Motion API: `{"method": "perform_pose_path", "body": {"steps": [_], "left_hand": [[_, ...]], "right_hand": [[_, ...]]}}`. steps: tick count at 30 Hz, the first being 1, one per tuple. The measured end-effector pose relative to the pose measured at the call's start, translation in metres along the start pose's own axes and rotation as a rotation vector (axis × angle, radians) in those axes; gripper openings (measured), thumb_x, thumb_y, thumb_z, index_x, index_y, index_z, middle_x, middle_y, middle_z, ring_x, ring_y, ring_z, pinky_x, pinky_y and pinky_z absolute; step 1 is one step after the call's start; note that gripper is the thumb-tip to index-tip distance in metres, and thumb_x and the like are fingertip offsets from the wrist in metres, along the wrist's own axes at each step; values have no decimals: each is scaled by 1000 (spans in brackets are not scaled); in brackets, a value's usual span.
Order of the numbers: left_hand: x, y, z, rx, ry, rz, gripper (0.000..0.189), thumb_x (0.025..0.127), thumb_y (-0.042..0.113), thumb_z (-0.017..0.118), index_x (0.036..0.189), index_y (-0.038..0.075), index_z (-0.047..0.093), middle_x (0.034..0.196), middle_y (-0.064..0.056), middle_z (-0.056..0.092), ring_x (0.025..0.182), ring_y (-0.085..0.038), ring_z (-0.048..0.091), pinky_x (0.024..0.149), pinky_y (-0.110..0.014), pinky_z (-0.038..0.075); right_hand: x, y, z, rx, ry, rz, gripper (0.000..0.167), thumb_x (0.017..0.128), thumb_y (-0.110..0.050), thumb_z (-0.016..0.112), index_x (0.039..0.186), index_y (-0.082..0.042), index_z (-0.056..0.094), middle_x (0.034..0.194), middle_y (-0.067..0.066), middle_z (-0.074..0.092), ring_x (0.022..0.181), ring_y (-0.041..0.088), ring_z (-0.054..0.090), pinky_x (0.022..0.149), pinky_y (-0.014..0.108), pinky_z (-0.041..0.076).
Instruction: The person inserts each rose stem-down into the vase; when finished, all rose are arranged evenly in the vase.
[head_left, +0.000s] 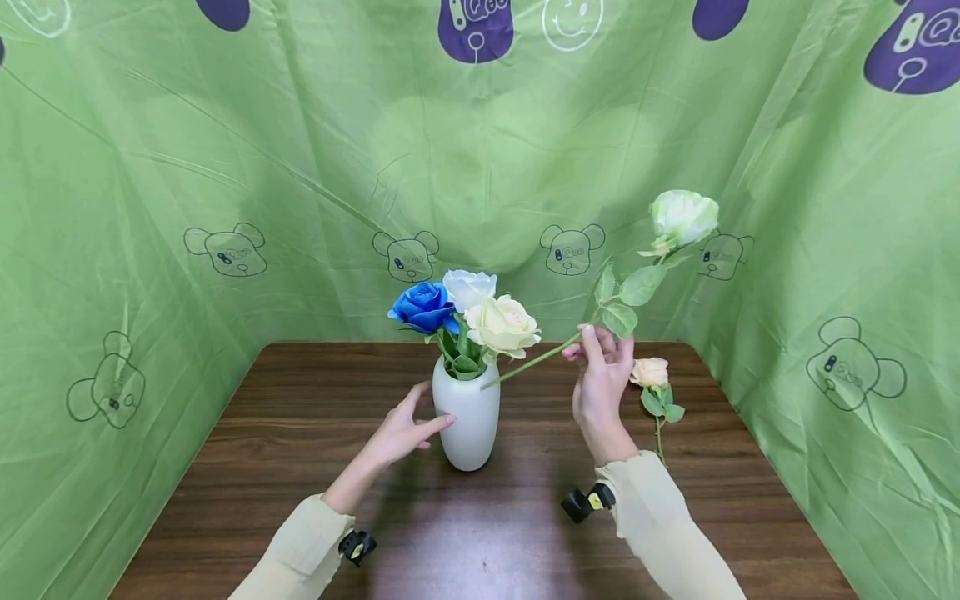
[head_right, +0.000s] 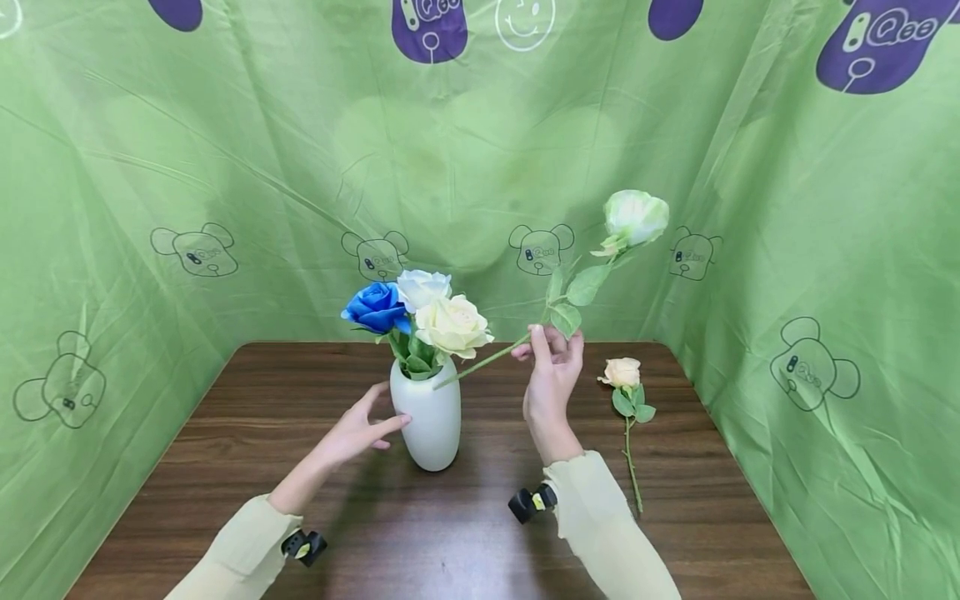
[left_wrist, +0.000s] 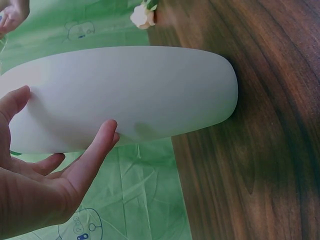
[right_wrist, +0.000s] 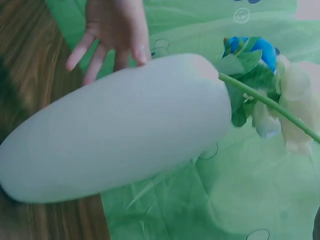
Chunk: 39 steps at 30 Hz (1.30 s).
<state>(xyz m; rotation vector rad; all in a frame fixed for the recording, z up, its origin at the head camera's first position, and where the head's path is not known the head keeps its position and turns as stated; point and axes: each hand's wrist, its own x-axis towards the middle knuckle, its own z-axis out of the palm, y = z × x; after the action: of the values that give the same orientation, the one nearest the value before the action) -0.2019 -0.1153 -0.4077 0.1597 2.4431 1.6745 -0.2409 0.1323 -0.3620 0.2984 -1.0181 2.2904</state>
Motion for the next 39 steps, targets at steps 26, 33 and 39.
{"method": "perform_pose_path", "body": {"steps": [26,33,39], "left_hand": [[14,-25,2,-4,5,-11,75,76,38,68,136,15,29,135,-17,33,65,-22,61,63,-40,51],[16,-28,2,-17,-10,0,75,76,40,68,135,17,29,131,-15,37,67,-22,61,61,-39,51],[12,-20,1,-19,-8,-7,73,77,36,68,135,15,30,128,-17,39,69,-23,61,60,-39,51]], "right_hand": [[-21,18,47,-484,-712,-436,25,85,-1,55,104,8,43,83,19,59,49,19,56,40,19,44],[-25,30,48,-718,-827,-527,30,91,-28,50,106,-1,52,81,11,64,59,11,56,43,15,37],[-25,37,45,-812,-850,-522,23,85,-9,58,107,-4,54,94,10,63,73,15,60,50,19,41]]}}
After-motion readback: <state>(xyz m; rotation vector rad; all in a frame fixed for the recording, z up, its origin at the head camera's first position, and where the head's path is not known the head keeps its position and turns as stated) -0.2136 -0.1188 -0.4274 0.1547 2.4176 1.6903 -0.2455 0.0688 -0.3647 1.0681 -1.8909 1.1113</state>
